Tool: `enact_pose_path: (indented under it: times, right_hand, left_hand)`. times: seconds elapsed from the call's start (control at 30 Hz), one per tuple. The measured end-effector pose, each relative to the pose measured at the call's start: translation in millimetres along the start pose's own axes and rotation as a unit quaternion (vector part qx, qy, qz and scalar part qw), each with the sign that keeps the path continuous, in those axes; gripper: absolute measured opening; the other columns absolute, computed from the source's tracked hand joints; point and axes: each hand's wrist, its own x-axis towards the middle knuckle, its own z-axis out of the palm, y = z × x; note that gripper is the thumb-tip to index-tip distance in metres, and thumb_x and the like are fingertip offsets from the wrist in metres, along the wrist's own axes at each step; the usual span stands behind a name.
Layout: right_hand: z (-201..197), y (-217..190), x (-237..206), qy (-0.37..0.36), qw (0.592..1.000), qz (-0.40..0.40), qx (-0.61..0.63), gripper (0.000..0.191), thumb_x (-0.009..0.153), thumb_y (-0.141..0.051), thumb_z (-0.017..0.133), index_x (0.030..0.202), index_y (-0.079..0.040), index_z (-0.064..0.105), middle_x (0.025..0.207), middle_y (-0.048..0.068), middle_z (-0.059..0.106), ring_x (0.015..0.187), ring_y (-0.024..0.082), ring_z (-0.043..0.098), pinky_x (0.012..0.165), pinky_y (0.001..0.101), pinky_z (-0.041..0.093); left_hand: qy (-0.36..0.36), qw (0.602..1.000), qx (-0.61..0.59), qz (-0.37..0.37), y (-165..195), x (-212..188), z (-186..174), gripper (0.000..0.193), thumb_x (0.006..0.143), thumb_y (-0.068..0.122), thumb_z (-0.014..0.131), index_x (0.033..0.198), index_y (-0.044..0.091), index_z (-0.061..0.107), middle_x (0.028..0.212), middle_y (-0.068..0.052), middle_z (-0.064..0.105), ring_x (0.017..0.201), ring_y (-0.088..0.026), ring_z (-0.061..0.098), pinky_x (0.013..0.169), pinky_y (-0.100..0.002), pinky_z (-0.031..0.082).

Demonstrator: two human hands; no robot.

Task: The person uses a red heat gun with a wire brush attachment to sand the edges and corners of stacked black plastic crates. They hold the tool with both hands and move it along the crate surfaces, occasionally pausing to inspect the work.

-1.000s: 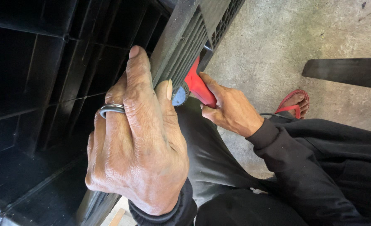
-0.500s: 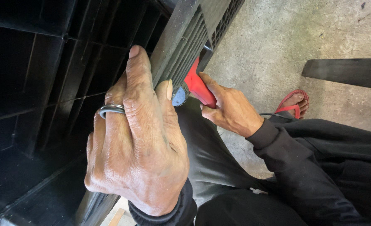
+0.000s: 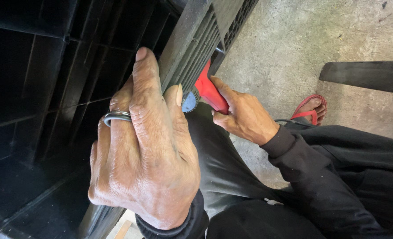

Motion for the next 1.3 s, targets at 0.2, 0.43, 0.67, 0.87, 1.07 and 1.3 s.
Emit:
enact_pose_path:
  times: [0.2,0.43,0.67,0.87,1.07,1.3]
  right_hand:
    - [0.2,-0.2,0.7,-0.004,1.000,0.010,-0.001,0.079,0.080,-0.017,0.067,0.152,-0.002,0.040,0.099,0.025,0.071,0.090,0.043,0.071,0.079,0.0437,0.055]
    - [0.9,3.0,-0.3,0.001,1.000,0.012,0.004,0.078,0.080,-0.017,0.067,0.152,-0.001,0.041,0.102,0.027,0.070,0.092,0.044,0.071,0.079,0.0437,0.055]
    - [0.3,1.4,-0.3,0.006,1.000,0.005,-0.002,0.078,0.080,-0.017,0.067,0.152,-0.001,0.041,0.102,0.027,0.070,0.092,0.044,0.071,0.079,0.0443,0.055]
    - [-0.8,-0.6,1.2,0.000,1.000,0.008,-0.005,0.078,0.080,-0.017,0.068,0.151,-0.001,0.041,0.098,0.025,0.071,0.090,0.043,0.071,0.078,0.0442,0.055]
    - [0.5,-0.9,1.6,-0.003,1.000,0.013,0.001,0.078,0.080,-0.016,0.067,0.151,-0.002,0.040,0.097,0.023,0.073,0.089,0.041,0.073,0.078,0.0432,0.056]
    - [0.4,-0.9,2.6,-0.003,1.000,0.021,-0.003,0.078,0.080,-0.016,0.068,0.151,-0.001,0.041,0.097,0.025,0.072,0.089,0.042,0.072,0.077,0.0436,0.055]
  left_hand:
    - [-0.006,1.000,-0.004,0.004,-1.0,1.2,-1.9,0.034,0.116,0.026,0.059,0.144,0.005,0.061,0.124,-0.005,0.073,0.094,-0.014,0.072,0.074,-0.024,0.055]
    - [0.000,1.000,0.000,0.002,0.7,0.6,-0.5,0.033,0.116,0.026,0.060,0.141,0.005,0.063,0.121,-0.005,0.073,0.092,-0.014,0.072,0.072,-0.025,0.055]
    - [0.007,1.000,0.003,0.004,-0.6,-0.8,1.7,0.034,0.116,0.027,0.059,0.143,0.006,0.062,0.122,-0.005,0.073,0.094,-0.014,0.072,0.073,-0.024,0.055]
    - [0.001,1.000,0.001,0.006,-1.1,-0.2,0.3,0.034,0.115,0.026,0.062,0.142,0.006,0.062,0.119,-0.005,0.073,0.089,-0.013,0.071,0.071,-0.024,0.054]
    - [0.003,1.000,0.003,0.006,-1.0,-0.7,1.0,0.034,0.114,0.026,0.063,0.141,0.006,0.063,0.118,-0.005,0.073,0.089,-0.013,0.072,0.069,-0.024,0.054]
    - [0.005,1.000,0.008,0.001,-0.7,-1.3,3.1,0.034,0.116,0.027,0.060,0.144,0.007,0.061,0.122,-0.004,0.073,0.092,-0.013,0.072,0.072,-0.024,0.055]
